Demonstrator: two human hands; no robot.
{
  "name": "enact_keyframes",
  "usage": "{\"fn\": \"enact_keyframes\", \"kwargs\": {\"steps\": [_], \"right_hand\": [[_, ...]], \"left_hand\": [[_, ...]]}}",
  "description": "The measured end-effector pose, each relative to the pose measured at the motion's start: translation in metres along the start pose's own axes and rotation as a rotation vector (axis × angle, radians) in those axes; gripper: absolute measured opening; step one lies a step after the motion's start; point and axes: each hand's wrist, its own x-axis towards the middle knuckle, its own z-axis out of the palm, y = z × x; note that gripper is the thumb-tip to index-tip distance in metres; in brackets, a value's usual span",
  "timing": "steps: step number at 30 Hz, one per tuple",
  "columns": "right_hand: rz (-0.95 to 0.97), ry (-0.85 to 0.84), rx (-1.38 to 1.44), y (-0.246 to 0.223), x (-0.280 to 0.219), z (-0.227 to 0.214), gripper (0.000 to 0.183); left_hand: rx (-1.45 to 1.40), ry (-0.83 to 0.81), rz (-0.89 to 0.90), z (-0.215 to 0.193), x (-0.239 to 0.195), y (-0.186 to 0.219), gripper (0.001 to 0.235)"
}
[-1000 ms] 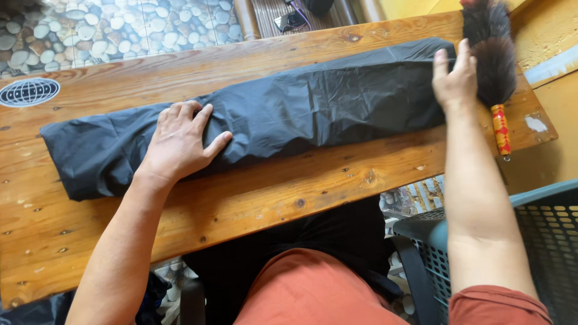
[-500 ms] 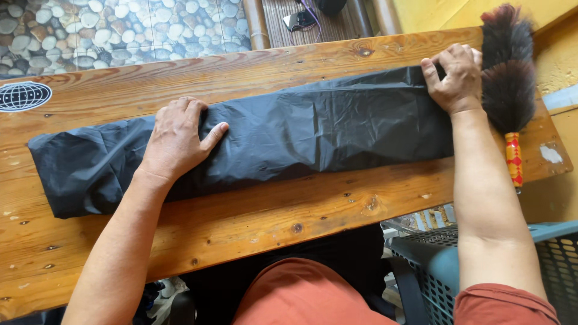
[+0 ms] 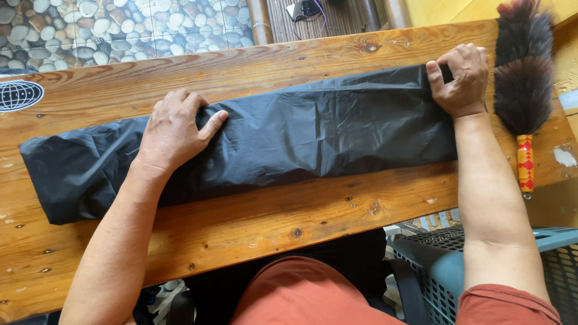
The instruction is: The person folds a large black plastic sheet on a wooden table. They use a brush to smooth the sheet and then fold it into a compact rectangular shape.
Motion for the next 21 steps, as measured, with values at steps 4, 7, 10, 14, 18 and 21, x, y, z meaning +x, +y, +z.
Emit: {"fn": "enact_keyframes", "kwargs": {"steps": [4, 7, 10, 14, 18, 21], "right_hand": [[0.026, -0.01, 0.048, 0.002, -0.002, 0.007, 0.044], [0.041, -0.05, 0.043, 0.01, -0.006, 0.014, 0.043], [0.043, -0.062, 0.009, 0.018, -0.005, 0.018, 0.049], [0.05, -0.078, 0.013, 0.02, -0.003, 0.02, 0.056], [0.175, -0.148, -0.011, 0.032, -0.016, 0.026, 0.062], [0.231, -0.21, 0.025, 0.037, -0.016, 0.027, 0.065]], "left_hand": [[-0.002, -0.029, -0.002, -0.002, 0.004, 0.0, 0.045], [-0.05, -0.046, -0.037, -0.004, 0.006, 0.0, 0.047], [-0.072, -0.093, -0.097, -0.005, 0.01, 0.002, 0.052], [-0.075, -0.083, -0.099, -0.004, 0.012, 0.0, 0.053], [-0.063, -0.109, -0.132, -0.001, 0.011, 0.0, 0.053], [-0.04, -0.122, -0.151, 0.0, 0.011, 0.0, 0.055]]}}
